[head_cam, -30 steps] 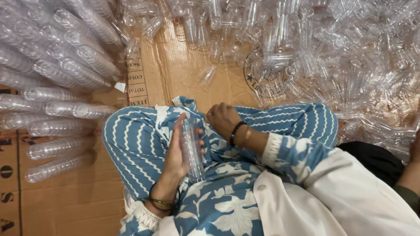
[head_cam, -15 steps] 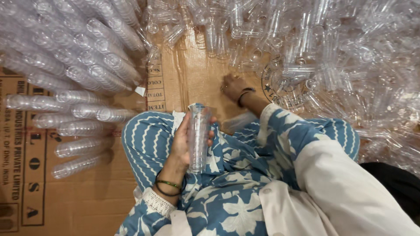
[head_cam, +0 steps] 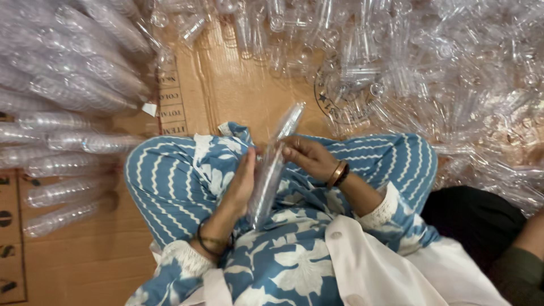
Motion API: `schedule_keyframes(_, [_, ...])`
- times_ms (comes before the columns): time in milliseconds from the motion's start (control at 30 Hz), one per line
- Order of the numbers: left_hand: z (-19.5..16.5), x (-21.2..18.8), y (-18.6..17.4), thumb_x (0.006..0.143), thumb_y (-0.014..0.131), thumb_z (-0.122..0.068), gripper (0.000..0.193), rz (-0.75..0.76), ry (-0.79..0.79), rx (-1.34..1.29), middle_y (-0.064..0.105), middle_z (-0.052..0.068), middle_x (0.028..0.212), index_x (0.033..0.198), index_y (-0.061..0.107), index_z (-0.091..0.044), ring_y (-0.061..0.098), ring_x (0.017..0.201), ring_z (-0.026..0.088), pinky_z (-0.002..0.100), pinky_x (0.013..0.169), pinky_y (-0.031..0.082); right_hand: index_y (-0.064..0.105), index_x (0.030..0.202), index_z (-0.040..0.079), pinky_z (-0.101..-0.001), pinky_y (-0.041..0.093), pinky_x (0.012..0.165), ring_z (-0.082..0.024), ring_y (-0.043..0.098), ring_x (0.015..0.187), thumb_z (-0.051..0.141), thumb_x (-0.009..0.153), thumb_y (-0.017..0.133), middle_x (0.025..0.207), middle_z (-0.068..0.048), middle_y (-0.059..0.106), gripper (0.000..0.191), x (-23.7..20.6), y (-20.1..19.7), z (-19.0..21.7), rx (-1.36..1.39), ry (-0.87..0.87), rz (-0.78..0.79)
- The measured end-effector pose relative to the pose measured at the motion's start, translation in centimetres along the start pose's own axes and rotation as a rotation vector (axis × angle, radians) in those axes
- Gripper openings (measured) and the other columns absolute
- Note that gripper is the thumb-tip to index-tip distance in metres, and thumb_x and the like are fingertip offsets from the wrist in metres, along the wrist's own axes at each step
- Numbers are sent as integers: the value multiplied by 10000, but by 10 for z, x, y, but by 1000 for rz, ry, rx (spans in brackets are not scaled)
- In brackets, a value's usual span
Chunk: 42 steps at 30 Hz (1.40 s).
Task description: The person sits on the floor and nests clear plastic cups one at a time into a tall stack, repeatedly picking loose cups from a pile and pressing them into the stack in hand. The person then places the finished stacks onto a large pile of completed stacks on the cardboard-covered floor.
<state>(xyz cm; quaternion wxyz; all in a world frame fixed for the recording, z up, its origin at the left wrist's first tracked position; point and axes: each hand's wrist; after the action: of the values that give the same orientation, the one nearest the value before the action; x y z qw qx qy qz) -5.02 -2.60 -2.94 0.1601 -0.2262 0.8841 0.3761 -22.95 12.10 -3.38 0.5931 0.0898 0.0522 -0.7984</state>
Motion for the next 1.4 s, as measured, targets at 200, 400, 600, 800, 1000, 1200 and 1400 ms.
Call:
schedule_keyframes(200, [31,-68,3,909,779,-391,761,-160,557,912,638,182,1085,1422,434,53,659,919,207,307,760,557,528,1453,27,-298,482,1045,-143,600,1235,268,1081,492,1332,-101,658,444,-44,28,4,-54,21,-255])
schedule_keyframes(400, [-16,-22,-14,994,583,-337,485,127,-188,22,739,191,991,1307,617,32,764,797,244,317,632,645,609,1412,16,-282,503,1021,-122,624,1172,223,1123,486,1303,-88,702,376,-31,25,19,-179,-220,-442])
schedule_keyframes(600, [-43,-11,2,1032,550,-375,516,154,-204,-12,735,208,950,1241,634,90,769,771,269,329,577,634,565,1474,19,-323,465,1066,-169,574,1229,205,1120,521,1374,-127,655,402,-28,20,39,-188,-253,-454])
schedule_keyframes(800, [-55,-21,18,1032,419,-487,633,100,-103,194,735,162,953,1294,638,45,751,757,227,305,568,624,453,1518,-9,-377,399,1215,-247,505,1461,184,1070,617,1560,-170,531,515,-32,24,42,-257,-358,-418])
schedule_keyframes(1000, [-69,-30,31,1017,309,-570,773,111,-32,317,750,166,959,1395,597,39,761,774,210,305,600,642,292,1603,-2,-409,351,1261,-284,431,1515,190,1081,607,1615,-209,440,639,-32,30,51,-172,-415,-394])
schedule_keyframes(1200, [-83,-34,36,1008,238,-620,839,167,27,403,770,176,914,1407,594,26,764,771,188,281,608,629,292,1608,-3,-417,344,1272,-284,430,1518,181,1077,616,1624,-195,432,649,-35,30,59,-182,-438,-379])
schedule_keyframes(1400, [-84,-31,34,1021,249,-624,841,184,73,447,763,188,924,1417,602,29,749,747,197,282,600,622,372,1574,-23,-417,339,1277,-275,422,1530,130,1068,627,1602,-195,468,588,-35,30,61,-174,-438,-412])
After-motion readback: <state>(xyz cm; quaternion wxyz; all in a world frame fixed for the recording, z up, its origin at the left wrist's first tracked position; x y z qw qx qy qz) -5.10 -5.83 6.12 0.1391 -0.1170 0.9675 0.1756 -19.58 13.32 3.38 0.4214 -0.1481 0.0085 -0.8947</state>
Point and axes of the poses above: each hand's wrist, its own x-axis towards the middle knuckle, its own y-axis out of the palm, z = x × y
